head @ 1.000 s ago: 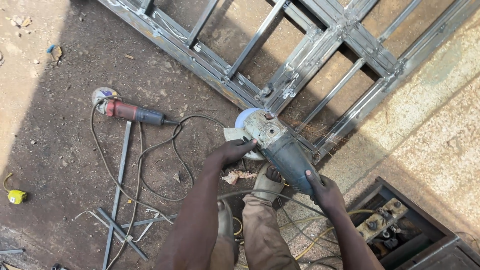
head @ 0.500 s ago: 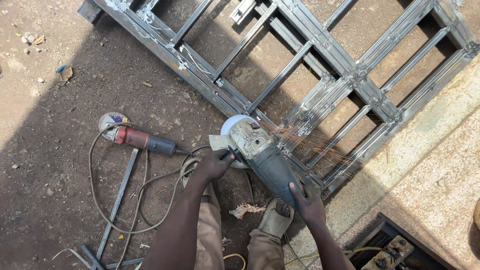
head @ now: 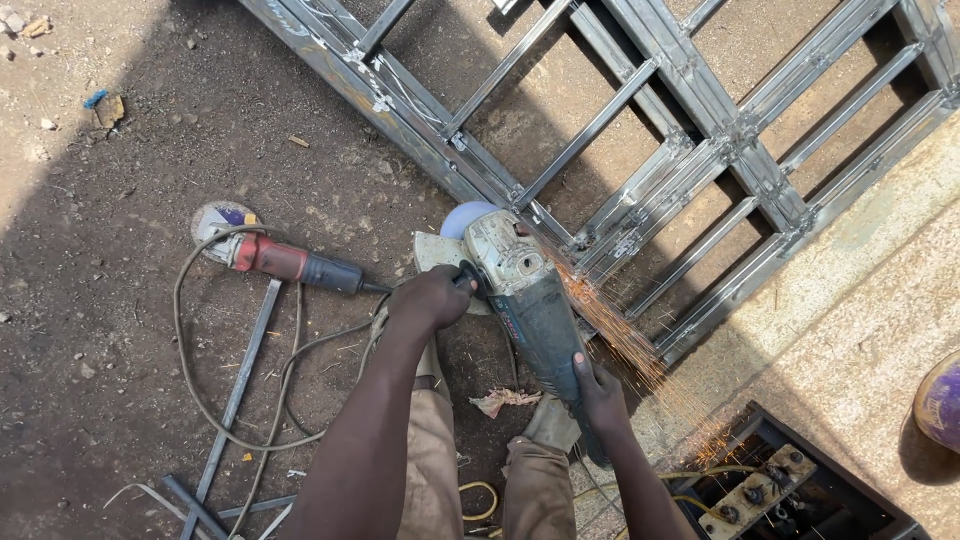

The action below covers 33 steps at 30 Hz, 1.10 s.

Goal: Using an angle grinder to smooth out weld joints on a metal frame structure

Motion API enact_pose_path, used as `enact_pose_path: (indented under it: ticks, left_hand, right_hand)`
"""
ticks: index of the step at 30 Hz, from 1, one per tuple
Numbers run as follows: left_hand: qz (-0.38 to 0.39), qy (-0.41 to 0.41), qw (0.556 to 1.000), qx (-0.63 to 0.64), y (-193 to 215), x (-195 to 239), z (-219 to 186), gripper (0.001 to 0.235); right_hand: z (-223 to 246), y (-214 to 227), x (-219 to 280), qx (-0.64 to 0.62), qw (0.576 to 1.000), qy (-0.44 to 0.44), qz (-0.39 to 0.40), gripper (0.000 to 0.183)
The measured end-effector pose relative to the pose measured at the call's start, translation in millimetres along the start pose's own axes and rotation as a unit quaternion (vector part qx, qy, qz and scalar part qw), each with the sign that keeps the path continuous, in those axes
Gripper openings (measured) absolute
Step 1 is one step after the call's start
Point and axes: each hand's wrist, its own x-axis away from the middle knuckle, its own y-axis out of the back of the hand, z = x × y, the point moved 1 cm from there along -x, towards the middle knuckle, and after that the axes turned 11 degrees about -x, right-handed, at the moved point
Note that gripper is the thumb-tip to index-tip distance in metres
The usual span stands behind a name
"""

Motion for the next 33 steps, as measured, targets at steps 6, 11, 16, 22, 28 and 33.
enact_pose_path:
  ticks: [6, 11, 16, 22, 28, 33]
  left_hand:
    - [0.024, -0.012, 0.999, -0.038, 21.7, 15.1, -19.1, 0.041]
    - [0.051, 0.012, 0.996, -0.066, 31.3, 2.0, -31.5, 0.042]
    - [0.046, 0.022, 0.996, -0.074, 66.3, 1.9, -25.7, 0.023]
    - [-0.081, 0.012, 0.993, -0.085, 108.8, 1.5, 5.8, 0.052]
    - [-0.087, 0.019, 0.991, -0.099, 138.2, 21.8, -0.7, 0.055]
    - [-0.053, 0.007, 0.995, -0.079, 114.8, 24.4, 5.6, 0.056]
  right_hand:
    - [21.8, 2.2, 20.3, 0.005, 0.999, -0.053, -0.007, 0.07]
    - [54.8, 3.7, 49.7, 0.029, 0.994, -0.105, -0.017, 0.08]
    - [97.9, -13.5, 56.6, -0.003, 0.993, -0.11, 0.031, 0.085]
    - [136.2, -43.9, 29.2, 0.105, 0.991, -0.026, 0.084, 0.102]
    - [135.5, -43.8, 12.4, -0.029, 0.992, -0.051, 0.113, 0.086]
    - [95.2, -39.2, 18.2, 0.004, 0.994, -0.064, 0.089, 0.09]
